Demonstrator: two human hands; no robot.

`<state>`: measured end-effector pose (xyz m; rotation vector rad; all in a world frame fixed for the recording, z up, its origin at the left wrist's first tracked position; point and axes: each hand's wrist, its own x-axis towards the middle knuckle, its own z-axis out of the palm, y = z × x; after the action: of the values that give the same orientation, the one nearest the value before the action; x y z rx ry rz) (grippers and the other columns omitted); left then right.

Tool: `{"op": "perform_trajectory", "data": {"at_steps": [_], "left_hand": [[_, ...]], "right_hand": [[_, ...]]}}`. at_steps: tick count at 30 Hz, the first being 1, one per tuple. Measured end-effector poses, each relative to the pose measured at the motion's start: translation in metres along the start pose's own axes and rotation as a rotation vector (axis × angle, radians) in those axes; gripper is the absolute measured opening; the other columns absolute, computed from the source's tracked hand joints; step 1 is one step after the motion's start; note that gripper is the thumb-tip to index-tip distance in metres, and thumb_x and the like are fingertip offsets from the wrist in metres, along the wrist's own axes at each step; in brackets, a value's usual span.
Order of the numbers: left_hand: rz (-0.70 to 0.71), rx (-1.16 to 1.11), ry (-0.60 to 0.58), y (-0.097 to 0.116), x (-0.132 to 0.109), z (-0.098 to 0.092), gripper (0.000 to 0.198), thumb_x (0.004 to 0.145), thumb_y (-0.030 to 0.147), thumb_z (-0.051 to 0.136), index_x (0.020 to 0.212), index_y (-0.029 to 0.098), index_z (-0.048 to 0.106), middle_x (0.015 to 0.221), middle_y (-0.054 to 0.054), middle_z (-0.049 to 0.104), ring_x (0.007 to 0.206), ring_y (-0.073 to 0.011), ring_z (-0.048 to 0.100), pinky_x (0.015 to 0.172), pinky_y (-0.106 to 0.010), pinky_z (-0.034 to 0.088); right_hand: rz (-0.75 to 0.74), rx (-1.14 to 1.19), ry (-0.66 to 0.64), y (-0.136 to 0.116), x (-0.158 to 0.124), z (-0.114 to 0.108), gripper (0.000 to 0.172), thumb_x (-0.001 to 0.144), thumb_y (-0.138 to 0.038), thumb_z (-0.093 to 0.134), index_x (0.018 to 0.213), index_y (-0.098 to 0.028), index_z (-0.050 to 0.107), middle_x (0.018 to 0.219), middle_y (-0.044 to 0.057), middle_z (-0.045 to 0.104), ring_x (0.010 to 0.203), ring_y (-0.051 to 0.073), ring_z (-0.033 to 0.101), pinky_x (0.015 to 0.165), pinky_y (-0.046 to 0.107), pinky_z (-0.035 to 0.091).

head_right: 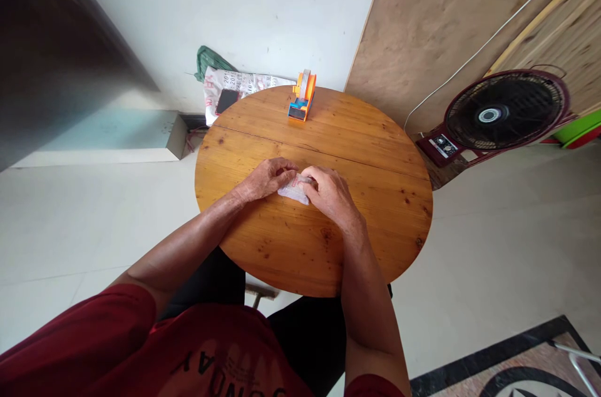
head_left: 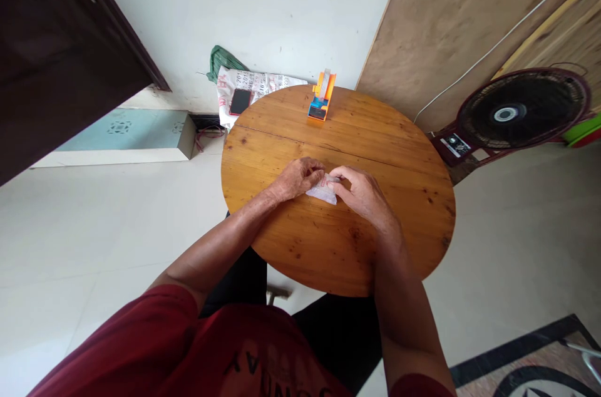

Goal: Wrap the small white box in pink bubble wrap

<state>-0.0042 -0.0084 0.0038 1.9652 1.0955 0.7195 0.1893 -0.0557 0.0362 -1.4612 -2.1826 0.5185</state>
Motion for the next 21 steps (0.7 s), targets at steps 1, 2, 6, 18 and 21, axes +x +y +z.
{"op": "perform_trajectory", "data": {"at_steps": [1,2,6,18,21], "left_hand": [[0.005,0.003,-0.002,0.0,0.0,0.0,0.032,0.088,0.027,0.048,0.099,0.011,0.073,0.085,-0.005,0.069,0.07,-0.0127,0.055,0.061,-0.023,0.042],[0.008,0.006,-0.003,0.0,0.0,0.0001,0.032,0.088,0.027,0.048,0.098,0.011,0.073,0.085,-0.005,0.069,0.07,-0.0128,0.055,0.062,-0.023,0.041],[0.015,0.011,-0.005,-0.0005,0.0001,0.0006,0.032,0.088,0.029,0.048,0.097,0.012,0.073,0.085,-0.005,0.069,0.07,-0.0129,0.055,0.061,-0.023,0.041],[0.03,-0.012,-0.002,-0.0064,0.0017,0.0045,0.031,0.088,0.03,0.048,0.095,0.013,0.073,0.085,-0.005,0.069,0.071,-0.0131,0.057,0.062,-0.023,0.043],[0.036,-0.028,-0.008,-0.0078,0.0018,0.0051,0.031,0.088,0.03,0.048,0.095,0.013,0.073,0.086,-0.005,0.069,0.072,-0.0133,0.058,0.062,-0.022,0.044]], "right_hand": [[0.001,0.003,-0.003,-0.0004,0.0,-0.0004,0.014,0.088,-0.024,0.056,0.096,-0.025,0.067,0.095,0.002,0.073,0.088,0.02,0.065,0.081,0.031,0.046],[0.003,0.006,-0.006,-0.0008,0.0001,-0.0007,0.013,0.088,-0.024,0.056,0.096,-0.025,0.067,0.095,0.002,0.073,0.088,0.02,0.065,0.08,0.031,0.046],[0.011,0.007,-0.004,-0.0013,0.0001,-0.0015,0.012,0.087,-0.024,0.057,0.094,-0.024,0.067,0.094,0.002,0.073,0.087,0.02,0.064,0.079,0.031,0.046],[0.001,0.025,0.004,0.0005,-0.0007,-0.0005,0.012,0.087,-0.025,0.057,0.093,-0.025,0.067,0.093,0.002,0.073,0.085,0.02,0.064,0.079,0.031,0.046],[0.001,0.019,0.003,0.0007,-0.0005,-0.0006,0.012,0.087,-0.025,0.057,0.093,-0.025,0.067,0.092,0.002,0.073,0.085,0.02,0.064,0.079,0.031,0.046]]}}
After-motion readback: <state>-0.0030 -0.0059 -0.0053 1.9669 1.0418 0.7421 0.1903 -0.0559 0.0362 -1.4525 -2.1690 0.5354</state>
